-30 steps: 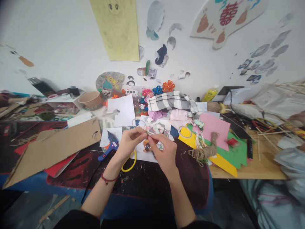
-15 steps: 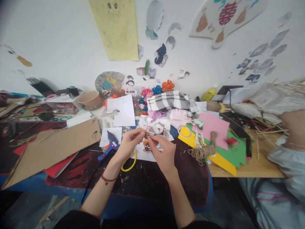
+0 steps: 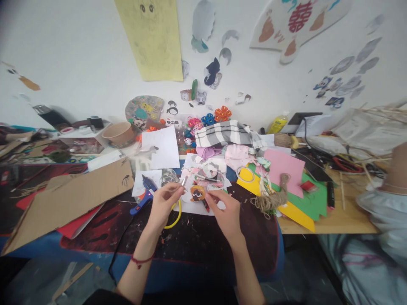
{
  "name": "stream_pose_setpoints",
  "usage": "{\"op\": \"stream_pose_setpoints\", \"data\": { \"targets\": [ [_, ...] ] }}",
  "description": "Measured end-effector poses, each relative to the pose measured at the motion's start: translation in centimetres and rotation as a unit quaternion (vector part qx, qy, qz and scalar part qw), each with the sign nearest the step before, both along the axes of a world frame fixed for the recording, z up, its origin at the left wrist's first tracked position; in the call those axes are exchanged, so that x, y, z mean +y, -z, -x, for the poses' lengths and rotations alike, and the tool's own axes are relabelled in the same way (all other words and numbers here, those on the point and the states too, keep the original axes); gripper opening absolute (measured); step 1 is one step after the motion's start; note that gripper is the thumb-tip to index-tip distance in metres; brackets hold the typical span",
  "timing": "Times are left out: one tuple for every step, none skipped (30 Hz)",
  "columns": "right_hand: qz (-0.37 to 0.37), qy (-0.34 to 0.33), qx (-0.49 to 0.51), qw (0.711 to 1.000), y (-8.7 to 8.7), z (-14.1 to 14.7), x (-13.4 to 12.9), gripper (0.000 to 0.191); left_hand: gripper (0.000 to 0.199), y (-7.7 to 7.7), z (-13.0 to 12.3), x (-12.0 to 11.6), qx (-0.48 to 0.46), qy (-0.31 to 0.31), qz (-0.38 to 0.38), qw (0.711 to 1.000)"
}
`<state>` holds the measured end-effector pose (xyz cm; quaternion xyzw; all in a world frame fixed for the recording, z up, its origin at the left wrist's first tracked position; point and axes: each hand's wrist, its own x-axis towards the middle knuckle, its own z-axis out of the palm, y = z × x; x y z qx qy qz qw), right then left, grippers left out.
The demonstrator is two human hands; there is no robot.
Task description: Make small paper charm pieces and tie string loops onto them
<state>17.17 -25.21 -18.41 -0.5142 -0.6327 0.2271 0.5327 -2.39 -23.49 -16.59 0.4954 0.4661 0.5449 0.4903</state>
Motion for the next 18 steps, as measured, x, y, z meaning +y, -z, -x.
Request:
{"op": "stream_pose_setpoints", "data": {
  "targets": [
    [0.018,0.022,0.019,0.999,0.9,-0.8,-0.2,0.015,0.024,0.6,0.6,-0.4,0.001,-0.011,0.010,1.000],
    [0.032,0.042,0.029,0.998,1.8,-1.7,-0.3,0.017,0.024,1.1,1.2,-0.7,0.002,-0.021,0.019,1.000],
    [0.040,0.060,0.027,0.997,2.6,-2.5,-0.4,0.019,0.024,1.5,1.7,-1.0,0.003,-0.030,0.028,0.999],
    [0.042,0.073,0.024,0.996,3.3,-3.2,-0.4,0.021,0.024,1.9,2.1,-1.1,0.004,-0.038,0.035,0.999],
    [0.045,0.079,0.019,0.996,3.8,-3.8,-0.4,0.021,0.024,2.2,2.4,-1.2,0.005,-0.044,0.042,0.998],
    [0.050,0.080,0.010,0.995,4.1,-4.4,-0.4,0.022,0.024,2.4,2.7,-1.2,0.006,-0.048,0.047,0.998],
    [0.053,0.080,0.001,0.995,4.3,-4.8,-0.2,0.024,0.025,2.6,2.8,-1.2,0.006,-0.051,0.051,0.997],
    [0.053,0.081,-0.009,0.995,4.3,-5.1,-0.1,0.026,0.025,2.6,2.9,-1.1,0.006,-0.052,0.053,0.997],
    [0.050,0.084,-0.018,0.995,4.3,-5.3,0.2,0.027,0.026,2.7,2.9,-1.0,0.007,-0.054,0.055,0.997],
    [0.043,0.088,-0.026,0.995,4.1,-5.4,0.5,0.028,0.027,2.8,2.9,-0.9,0.007,-0.055,0.056,0.997],
    [0.033,0.092,-0.032,0.995,3.9,-5.4,0.8,0.026,0.027,2.8,2.9,-0.8,0.008,-0.057,0.057,0.997],
    [0.025,0.094,-0.037,0.995,3.8,-5.2,1.1,0.024,0.027,2.9,3.0,-0.7,0.008,-0.060,0.058,0.996],
    [0.018,0.090,-0.044,0.995,3.6,-5.0,1.4,0.022,0.028,3.0,3.0,-0.6,0.010,-0.063,0.059,0.996],
    [0.012,0.078,-0.058,0.995,3.4,-4.6,1.7,0.021,0.028,3.1,3.0,-0.6,0.011,-0.067,0.061,0.996],
    [0.007,0.063,-0.076,0.995,3.3,-4.2,2.0,0.023,0.028,3.2,3.1,-0.6,0.014,-0.069,0.062,0.996],
    [0.004,0.045,-0.096,0.994,3.3,-3.7,2.3,0.025,0.029,3.3,3.1,-0.5,0.016,-0.071,0.063,0.995],
    [-0.003,0.029,-0.119,0.992,3.3,-3.2,2.5,0.026,0.029,3.4,3.2,-0.5,0.019,-0.071,0.064,0.995],
    [-0.008,0.023,-0.129,0.991,3.4,-2.7,2.7,0.025,0.030,3.5,3.2,-0.4,0.022,-0.071,0.065,0.995]
  ]
}}
